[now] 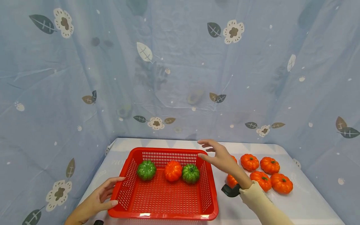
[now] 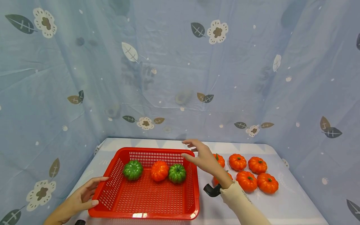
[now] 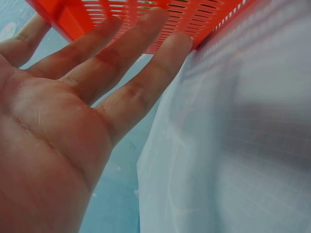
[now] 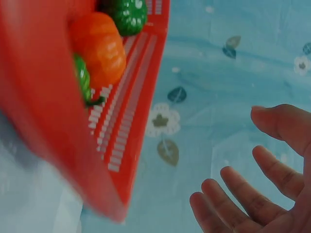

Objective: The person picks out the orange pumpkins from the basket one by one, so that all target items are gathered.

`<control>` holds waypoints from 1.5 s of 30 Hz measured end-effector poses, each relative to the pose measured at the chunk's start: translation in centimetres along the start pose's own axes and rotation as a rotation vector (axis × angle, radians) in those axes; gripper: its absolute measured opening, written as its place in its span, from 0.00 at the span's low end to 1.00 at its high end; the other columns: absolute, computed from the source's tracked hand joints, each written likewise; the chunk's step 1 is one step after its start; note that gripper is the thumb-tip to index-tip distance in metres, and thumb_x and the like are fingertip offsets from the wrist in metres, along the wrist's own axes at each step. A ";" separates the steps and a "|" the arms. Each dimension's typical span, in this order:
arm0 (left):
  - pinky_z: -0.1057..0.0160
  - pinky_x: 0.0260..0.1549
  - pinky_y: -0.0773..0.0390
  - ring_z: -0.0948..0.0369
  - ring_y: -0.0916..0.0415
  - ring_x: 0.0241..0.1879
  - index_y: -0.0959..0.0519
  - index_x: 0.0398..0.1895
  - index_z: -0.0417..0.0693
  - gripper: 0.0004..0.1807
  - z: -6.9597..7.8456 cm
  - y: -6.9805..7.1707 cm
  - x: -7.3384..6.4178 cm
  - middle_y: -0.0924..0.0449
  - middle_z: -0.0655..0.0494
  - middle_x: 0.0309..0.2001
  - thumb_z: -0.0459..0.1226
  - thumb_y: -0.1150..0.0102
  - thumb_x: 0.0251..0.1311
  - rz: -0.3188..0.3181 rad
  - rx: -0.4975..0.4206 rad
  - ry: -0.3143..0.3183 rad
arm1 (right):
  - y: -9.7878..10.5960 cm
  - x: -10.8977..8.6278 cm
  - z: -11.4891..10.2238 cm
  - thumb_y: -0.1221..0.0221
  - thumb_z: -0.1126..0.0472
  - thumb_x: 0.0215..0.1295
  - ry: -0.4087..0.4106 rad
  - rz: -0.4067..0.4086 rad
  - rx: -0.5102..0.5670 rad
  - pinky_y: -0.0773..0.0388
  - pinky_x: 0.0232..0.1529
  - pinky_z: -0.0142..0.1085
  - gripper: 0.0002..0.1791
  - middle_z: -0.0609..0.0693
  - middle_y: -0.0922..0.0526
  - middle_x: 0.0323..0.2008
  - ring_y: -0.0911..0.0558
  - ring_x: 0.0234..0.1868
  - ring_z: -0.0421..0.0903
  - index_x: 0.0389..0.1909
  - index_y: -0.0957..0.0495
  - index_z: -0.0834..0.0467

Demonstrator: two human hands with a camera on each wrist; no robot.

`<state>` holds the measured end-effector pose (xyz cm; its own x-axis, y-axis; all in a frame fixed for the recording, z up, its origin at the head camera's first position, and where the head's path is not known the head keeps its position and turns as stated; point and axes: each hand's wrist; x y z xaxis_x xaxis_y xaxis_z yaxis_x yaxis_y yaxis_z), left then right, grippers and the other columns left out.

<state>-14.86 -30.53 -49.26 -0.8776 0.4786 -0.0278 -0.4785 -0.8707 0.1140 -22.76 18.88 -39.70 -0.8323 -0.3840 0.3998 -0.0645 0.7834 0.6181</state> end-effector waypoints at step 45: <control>0.56 0.54 0.19 0.54 0.24 0.60 0.45 0.78 0.41 0.34 0.0 0.1 0.0 0.39 0.37 0.71 0.28 0.46 0.72 0.006 0.044 -0.011 | -12.1 5.4 -1.8 0.27 0.46 0.60 -0.056 -0.581 -0.427 0.23 0.56 0.36 0.28 0.46 0.16 0.48 0.23 0.51 0.42 0.59 0.16 0.53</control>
<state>-14.92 -30.62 -49.25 -0.8801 0.4746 -0.0157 -0.4708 -0.8679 0.1581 -25.49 6.46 -43.85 -0.7569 -0.6456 -0.1019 -0.2935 0.1964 0.9356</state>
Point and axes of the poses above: each hand's wrist, its own x-axis towards the middle knuckle, its own y-axis out of the back of the hand, z = x × y
